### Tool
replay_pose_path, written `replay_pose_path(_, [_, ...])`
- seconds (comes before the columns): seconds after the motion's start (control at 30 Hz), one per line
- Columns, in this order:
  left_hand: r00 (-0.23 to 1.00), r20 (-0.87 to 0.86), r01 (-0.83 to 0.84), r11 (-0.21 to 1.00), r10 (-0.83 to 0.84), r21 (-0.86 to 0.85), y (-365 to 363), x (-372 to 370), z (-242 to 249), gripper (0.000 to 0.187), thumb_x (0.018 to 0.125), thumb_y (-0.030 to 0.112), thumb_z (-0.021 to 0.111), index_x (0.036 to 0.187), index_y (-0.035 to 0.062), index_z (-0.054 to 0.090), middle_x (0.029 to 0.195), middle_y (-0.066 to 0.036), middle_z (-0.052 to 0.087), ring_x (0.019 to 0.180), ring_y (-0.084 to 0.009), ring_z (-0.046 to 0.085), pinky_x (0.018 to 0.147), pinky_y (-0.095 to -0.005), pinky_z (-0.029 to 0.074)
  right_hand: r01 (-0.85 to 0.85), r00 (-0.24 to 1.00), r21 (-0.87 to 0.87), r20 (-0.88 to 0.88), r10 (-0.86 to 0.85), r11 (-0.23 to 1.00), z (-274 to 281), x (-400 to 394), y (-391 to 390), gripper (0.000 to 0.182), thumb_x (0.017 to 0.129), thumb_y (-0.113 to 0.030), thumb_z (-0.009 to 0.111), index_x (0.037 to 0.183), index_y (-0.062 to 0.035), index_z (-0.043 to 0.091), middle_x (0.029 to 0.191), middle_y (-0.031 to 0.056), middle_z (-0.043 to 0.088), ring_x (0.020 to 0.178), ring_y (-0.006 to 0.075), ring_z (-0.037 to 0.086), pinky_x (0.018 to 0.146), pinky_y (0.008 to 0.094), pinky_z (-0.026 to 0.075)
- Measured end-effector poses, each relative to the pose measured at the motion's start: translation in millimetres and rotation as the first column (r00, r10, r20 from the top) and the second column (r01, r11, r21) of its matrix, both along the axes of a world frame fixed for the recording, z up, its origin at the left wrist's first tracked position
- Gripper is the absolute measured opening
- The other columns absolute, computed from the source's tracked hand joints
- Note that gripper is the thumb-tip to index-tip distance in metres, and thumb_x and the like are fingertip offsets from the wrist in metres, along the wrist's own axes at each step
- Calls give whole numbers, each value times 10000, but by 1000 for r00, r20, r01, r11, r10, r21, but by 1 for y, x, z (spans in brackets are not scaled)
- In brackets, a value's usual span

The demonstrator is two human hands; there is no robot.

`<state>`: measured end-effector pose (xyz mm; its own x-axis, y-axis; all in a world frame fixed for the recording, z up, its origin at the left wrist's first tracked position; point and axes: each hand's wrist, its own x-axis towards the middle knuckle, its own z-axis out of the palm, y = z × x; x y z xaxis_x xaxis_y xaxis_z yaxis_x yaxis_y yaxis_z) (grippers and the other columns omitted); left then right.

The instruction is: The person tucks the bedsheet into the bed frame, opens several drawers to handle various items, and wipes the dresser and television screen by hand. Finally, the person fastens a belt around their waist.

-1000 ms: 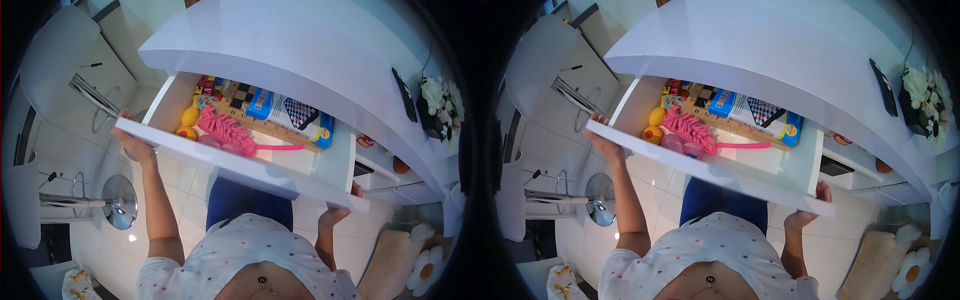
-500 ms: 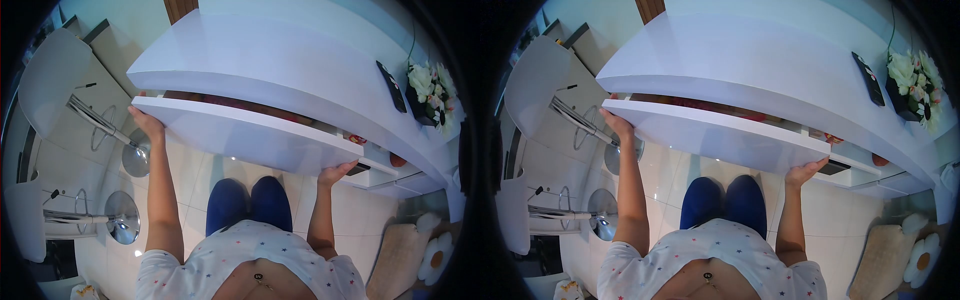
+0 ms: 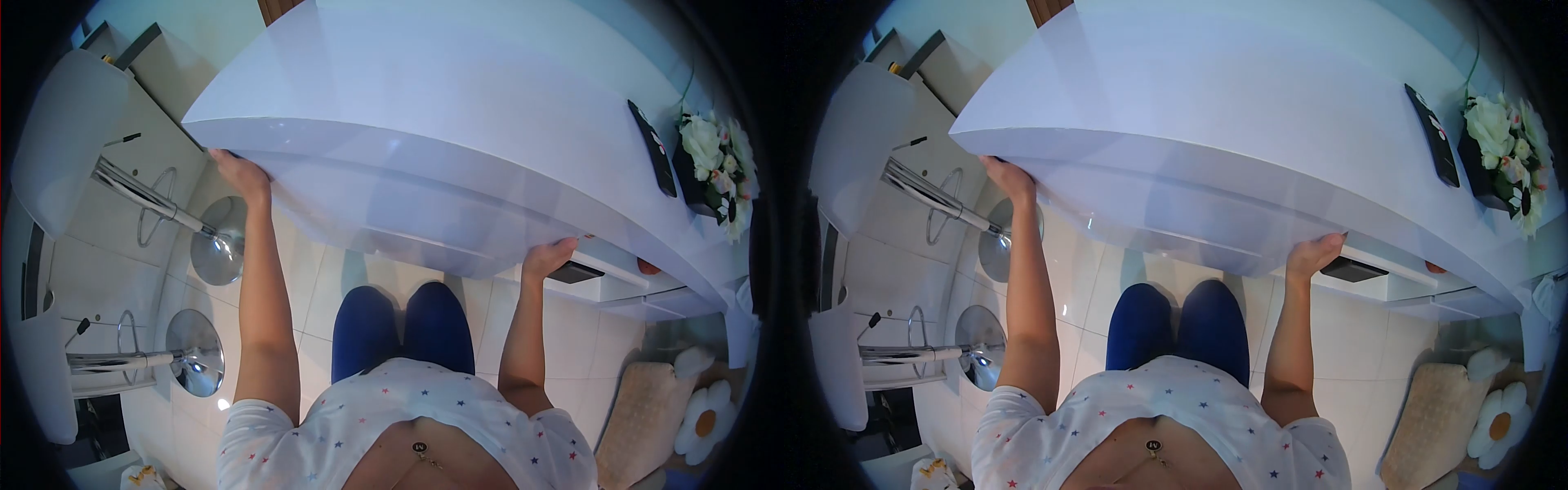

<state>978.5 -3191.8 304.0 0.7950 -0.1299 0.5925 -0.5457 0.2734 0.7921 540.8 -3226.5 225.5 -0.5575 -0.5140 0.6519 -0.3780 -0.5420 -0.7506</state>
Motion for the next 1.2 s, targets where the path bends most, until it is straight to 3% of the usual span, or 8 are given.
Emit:
replay_pose_path(0.23, [996,46,-83,991,79,103,-10,9,-18,633,984,408,183,1011,-128,519,1000,-241,588,883,-308,531,832,-400,385,93,989,97,-126,-80,991,-46,-21,-20,640,944,-523,250,1000,71,482,878,149,492,841,268,463,889,346,324])
replay_pose_path(0.43, [792,-372,447,875,-484,-187,20,26,-89,586,979,421,210,1090,-53,536,1045,-121,571,937,-222,514,870,-343,382,5,999,-22,-52,-6,1000,-38,-5,34,562,964,-457,266,1113,53,446,980,160,456,938,278,446,930,372,304])
replay_pose_path(0.5, [832,-453,443,875,-320,196,28,37,-136,575,979,425,223,1119,-35,538,1069,-96,570,969,-209,520,904,-333,377,-34,997,150,-59,44,988,-69,-3,63,558,969,-439,266,1163,56,435,1093,178,439,1054,273,422,956,382,290])
replay_pose_path(0.57, [661,-641,605,782,-391,147,52,15,-156,560,978,425,253,1130,-33,537,1104,-103,558,988,-185,521,894,-311,389,-120,988,233,-69,139,965,-113,-6,81,542,962,-417,335,1212,57,419,1126,190,466,1056,268,460,952,361,321])
replay_pose_path(0.67, [727,-472,587,808,-499,50,63,15,-186,483,955,405,329,1092,5,561,984,-41,578,877,-130,535,802,-264,426,-301,937,630,58,343,716,-112,-5,105,481,948,-337,439,1236,46,411,1128,182,498,1039,268,503,936,342,364])
replay_pose_path(0.87, [847,-420,482,804,-325,349,77,9,-169,420,956,293,347,947,-27,620,845,-43,567,784,-145,513,757,-266,416,-187,969,559,-29,245,808,-128,1,107,561,789,-225,669,1231,23,430,1152,185,509,1091,282,507,940,355,384])
replay_pose_path(0.97, [971,-85,232,802,-222,550,101,7,-177,384,941,271,376,882,-12,629,771,-37,546,731,-131,478,700,-266,398,-133,980,572,-46,193,810,-127,5,131,576,771,-221,685,1225,21,425,1140,184,512,1089,279,505,946,356,379])
replay_pose_path(1.2, [959,-200,278,818,-203,504,178,-5,-182,264,934,210,427,898,-8,571,863,-78,600,809,-156,526,765,-275,407,-266,944,622,13,330,737,-121,4,208,622,761,-116,673,1253,14,316,1181,196,450,1146,295,446,986,347,325])
